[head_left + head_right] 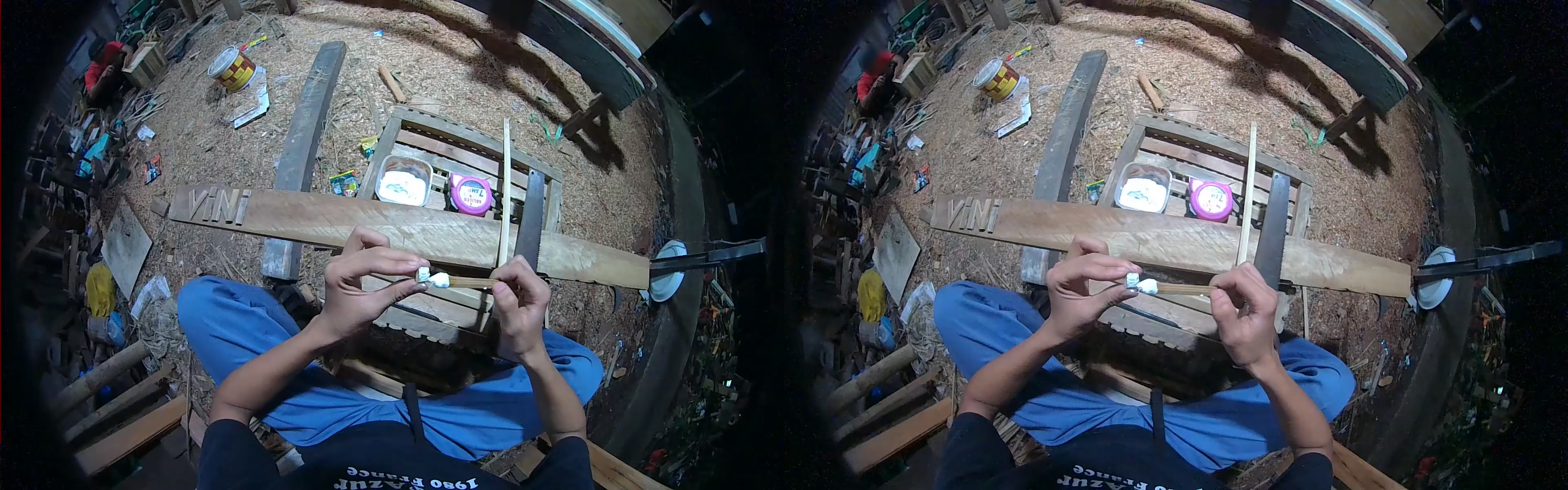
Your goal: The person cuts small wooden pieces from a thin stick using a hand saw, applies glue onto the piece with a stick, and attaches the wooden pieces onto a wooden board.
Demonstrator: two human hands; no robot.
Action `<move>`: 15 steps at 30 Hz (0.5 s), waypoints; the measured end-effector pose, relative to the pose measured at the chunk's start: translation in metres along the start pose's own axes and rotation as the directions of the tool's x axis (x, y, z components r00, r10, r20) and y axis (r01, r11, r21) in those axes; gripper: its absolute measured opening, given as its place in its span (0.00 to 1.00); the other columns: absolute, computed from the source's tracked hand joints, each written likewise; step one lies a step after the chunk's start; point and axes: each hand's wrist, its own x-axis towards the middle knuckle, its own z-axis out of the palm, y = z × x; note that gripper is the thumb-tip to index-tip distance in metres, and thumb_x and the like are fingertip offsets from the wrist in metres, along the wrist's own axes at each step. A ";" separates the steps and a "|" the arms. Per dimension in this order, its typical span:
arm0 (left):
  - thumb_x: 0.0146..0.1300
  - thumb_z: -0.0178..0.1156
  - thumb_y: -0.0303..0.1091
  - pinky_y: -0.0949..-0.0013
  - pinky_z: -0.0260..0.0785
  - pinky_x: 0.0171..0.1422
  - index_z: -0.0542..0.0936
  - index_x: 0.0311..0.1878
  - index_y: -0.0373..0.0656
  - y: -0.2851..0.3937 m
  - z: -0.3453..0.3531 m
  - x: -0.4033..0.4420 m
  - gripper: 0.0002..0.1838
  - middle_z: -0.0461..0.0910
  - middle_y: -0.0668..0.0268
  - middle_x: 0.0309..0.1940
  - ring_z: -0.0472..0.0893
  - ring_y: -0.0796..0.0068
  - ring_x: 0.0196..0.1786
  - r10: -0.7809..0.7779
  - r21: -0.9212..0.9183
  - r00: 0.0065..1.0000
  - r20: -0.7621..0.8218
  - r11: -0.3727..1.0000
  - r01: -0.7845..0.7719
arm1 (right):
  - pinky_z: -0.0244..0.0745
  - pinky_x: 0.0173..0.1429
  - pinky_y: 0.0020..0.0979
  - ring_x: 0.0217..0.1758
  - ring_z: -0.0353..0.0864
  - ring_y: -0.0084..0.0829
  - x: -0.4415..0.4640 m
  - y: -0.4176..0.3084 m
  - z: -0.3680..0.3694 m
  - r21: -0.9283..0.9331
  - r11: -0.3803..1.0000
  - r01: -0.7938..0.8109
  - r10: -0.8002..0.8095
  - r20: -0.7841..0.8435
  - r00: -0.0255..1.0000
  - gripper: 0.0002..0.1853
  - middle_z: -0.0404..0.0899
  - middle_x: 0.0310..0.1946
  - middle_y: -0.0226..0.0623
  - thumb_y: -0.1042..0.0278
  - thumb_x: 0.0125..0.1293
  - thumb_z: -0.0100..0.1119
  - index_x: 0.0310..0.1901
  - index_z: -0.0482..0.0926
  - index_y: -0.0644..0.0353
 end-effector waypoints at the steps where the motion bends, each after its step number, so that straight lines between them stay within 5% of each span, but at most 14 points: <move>1: 0.53 0.81 0.24 0.66 0.68 0.58 0.90 0.43 0.48 0.000 0.000 0.000 0.15 0.93 0.66 0.45 0.74 0.71 0.48 0.005 0.007 1.000 0.013 1.000 -0.005 | 0.66 0.36 0.28 0.31 0.71 0.24 0.000 -0.001 0.001 0.001 1.000 -0.001 0.001 0.000 1.000 0.11 0.72 0.29 0.34 0.66 0.69 0.64 0.36 0.81 0.67; 15: 0.53 0.82 0.26 0.66 0.68 0.59 0.92 0.44 0.49 -0.001 -0.001 0.000 0.15 0.93 0.67 0.45 0.78 0.73 0.49 0.008 0.003 1.000 0.006 1.000 -0.008 | 0.64 0.34 0.28 0.30 0.70 0.24 0.002 -0.005 0.004 -0.006 1.000 0.020 -0.020 -0.017 1.000 0.10 0.72 0.28 0.33 0.67 0.68 0.64 0.35 0.81 0.66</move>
